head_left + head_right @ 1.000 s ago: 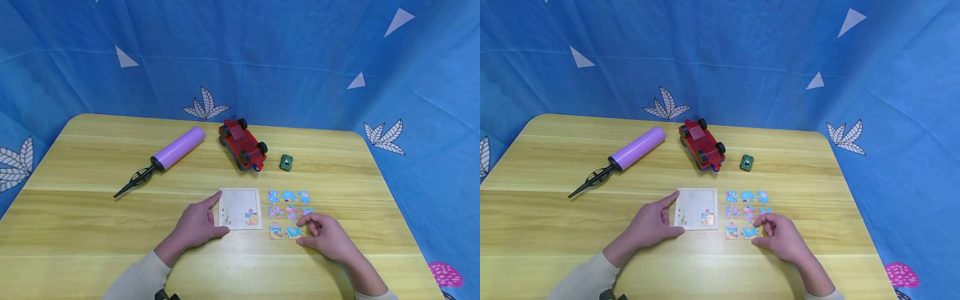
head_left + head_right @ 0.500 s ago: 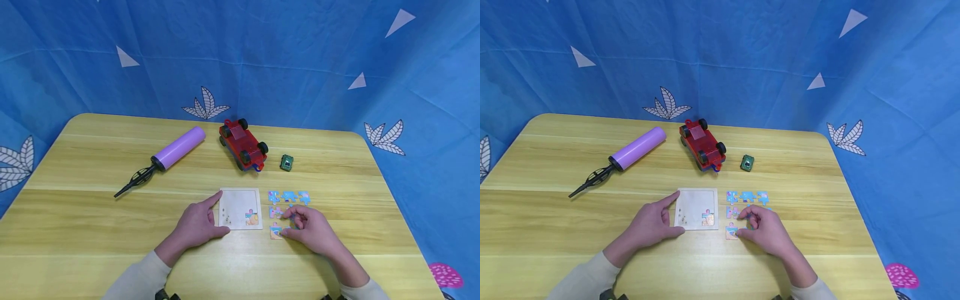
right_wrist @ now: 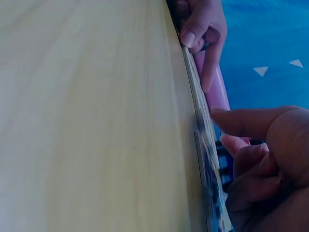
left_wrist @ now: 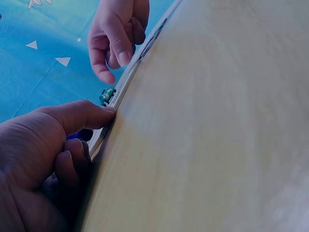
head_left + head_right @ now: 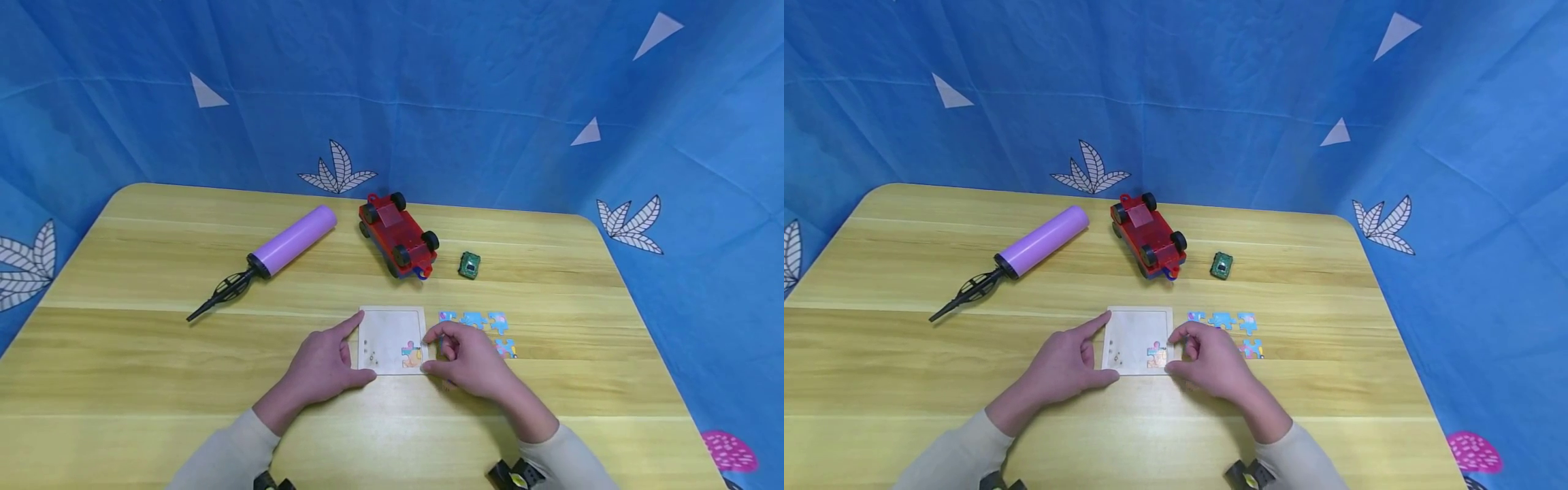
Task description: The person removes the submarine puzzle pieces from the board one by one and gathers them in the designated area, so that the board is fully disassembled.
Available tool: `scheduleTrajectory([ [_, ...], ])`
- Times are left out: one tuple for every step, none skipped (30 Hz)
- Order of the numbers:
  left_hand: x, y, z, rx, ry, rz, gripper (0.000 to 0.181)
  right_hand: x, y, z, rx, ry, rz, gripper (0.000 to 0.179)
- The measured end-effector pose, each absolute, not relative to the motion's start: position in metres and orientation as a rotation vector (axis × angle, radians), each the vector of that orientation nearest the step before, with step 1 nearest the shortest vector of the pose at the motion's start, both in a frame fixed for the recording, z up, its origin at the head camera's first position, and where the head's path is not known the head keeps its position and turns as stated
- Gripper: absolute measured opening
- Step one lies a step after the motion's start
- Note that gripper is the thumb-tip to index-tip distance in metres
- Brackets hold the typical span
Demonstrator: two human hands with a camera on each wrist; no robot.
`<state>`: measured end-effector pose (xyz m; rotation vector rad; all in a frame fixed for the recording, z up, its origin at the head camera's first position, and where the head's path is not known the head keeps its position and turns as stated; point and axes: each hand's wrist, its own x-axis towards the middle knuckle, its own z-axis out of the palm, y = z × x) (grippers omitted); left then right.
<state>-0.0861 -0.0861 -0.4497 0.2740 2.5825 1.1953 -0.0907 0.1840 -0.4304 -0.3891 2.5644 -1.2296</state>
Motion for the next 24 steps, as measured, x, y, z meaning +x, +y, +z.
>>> scheduleTrajectory([
  [-0.086,-0.086,-0.45,0.273,2.584,1.193,0.101,-0.091,0.182,-0.43,-0.388,2.565,-1.215,0.03],
  [-0.086,-0.086,-0.449,0.272,2.584,1.192,0.101,-0.092,0.18,-0.43,-0.386,2.564,-1.2,0.031],
  [-0.087,-0.086,-0.449,0.269,2.584,1.186,0.101,-0.093,0.179,-0.43,-0.382,2.565,-1.188,0.03],
  [-0.087,-0.085,-0.448,0.269,2.583,1.183,0.102,-0.093,0.177,-0.431,-0.378,2.569,-1.173,0.03],
  [-0.087,-0.085,-0.448,0.266,2.582,1.177,0.102,-0.094,0.176,-0.431,-0.37,2.575,-1.158,0.03],
  [-0.087,-0.085,-0.448,0.264,2.58,1.172,0.102,-0.095,0.175,-0.431,-0.362,2.577,-1.149,0.03],
  [-0.087,-0.085,-0.448,0.263,2.58,1.166,0.102,-0.095,0.173,-0.431,-0.353,2.578,-1.144,0.029],
  [-0.087,-0.085,-0.447,0.262,2.58,1.162,0.102,-0.096,0.172,-0.431,-0.342,2.577,-1.14,0.029],
  [-0.087,-0.085,-0.447,0.262,2.58,1.16,0.102,-0.097,0.171,-0.431,-0.333,2.577,-1.138,0.029],
  [-0.087,-0.085,-0.447,0.264,2.58,1.16,0.102,-0.097,0.17,-0.431,-0.327,2.581,-1.132,0.028],
  [-0.087,-0.085,-0.447,0.264,2.581,1.156,0.102,-0.097,0.169,-0.431,-0.32,2.584,-1.128,0.028],
  [-0.087,-0.085,-0.447,0.266,2.583,1.157,0.102,-0.098,0.168,-0.432,-0.317,2.585,-1.126,0.027],
  [-0.087,-0.085,-0.448,0.269,2.585,1.158,0.102,-0.098,0.167,-0.432,-0.313,2.586,-1.126,0.027],
  [-0.087,-0.085,-0.448,0.271,2.586,1.159,0.102,-0.099,0.167,-0.432,-0.309,2.583,-1.129,0.026],
  [-0.087,-0.085,-0.448,0.275,2.585,1.162,0.102,-0.099,0.166,-0.432,-0.308,2.579,-1.136,0.026],
  [-0.087,-0.085,-0.448,0.276,2.586,1.162,0.102,-0.099,0.165,-0.431,-0.309,2.581,-1.135,0.025],
  [-0.087,-0.085,-0.448,0.277,2.588,1.162,0.102,-0.099,0.164,-0.431,-0.307,2.578,-1.135,0.025],
  [-0.087,-0.085,-0.449,0.278,2.588,1.162,0.102,-0.099,0.164,-0.431,-0.311,2.582,-1.129,0.025],
  [-0.087,-0.085,-0.449,0.276,2.587,1.161,0.102,-0.099,0.163,-0.431,-0.314,2.588,-1.118,0.025],
  [-0.087,-0.085,-0.449,0.274,2.587,1.16,0.102,-0.099,0.162,-0.431,-0.319,2.593,-1.107,0.025],
  [-0.087,-0.085,-0.449,0.27,2.586,1.159,0.103,-0.099,0.162,-0.431,-0.328,2.601,-1.091,0.025],
  [-0.087,-0.085,-0.449,0.264,2.586,1.156,0.103,-0.099,0.161,-0.431,-0.333,2.61,-1.069,0.025],
  [-0.087,-0.085,-0.449,0.26,2.583,1.157,0.103,-0.099,0.161,-0.431,-0.336,2.615,-1.054,0.025],
  [-0.087,-0.085,-0.449,0.255,2.58,1.156,0.103,-0.099,0.16,-0.431,-0.343,2.622,-1.038,0.025],
])
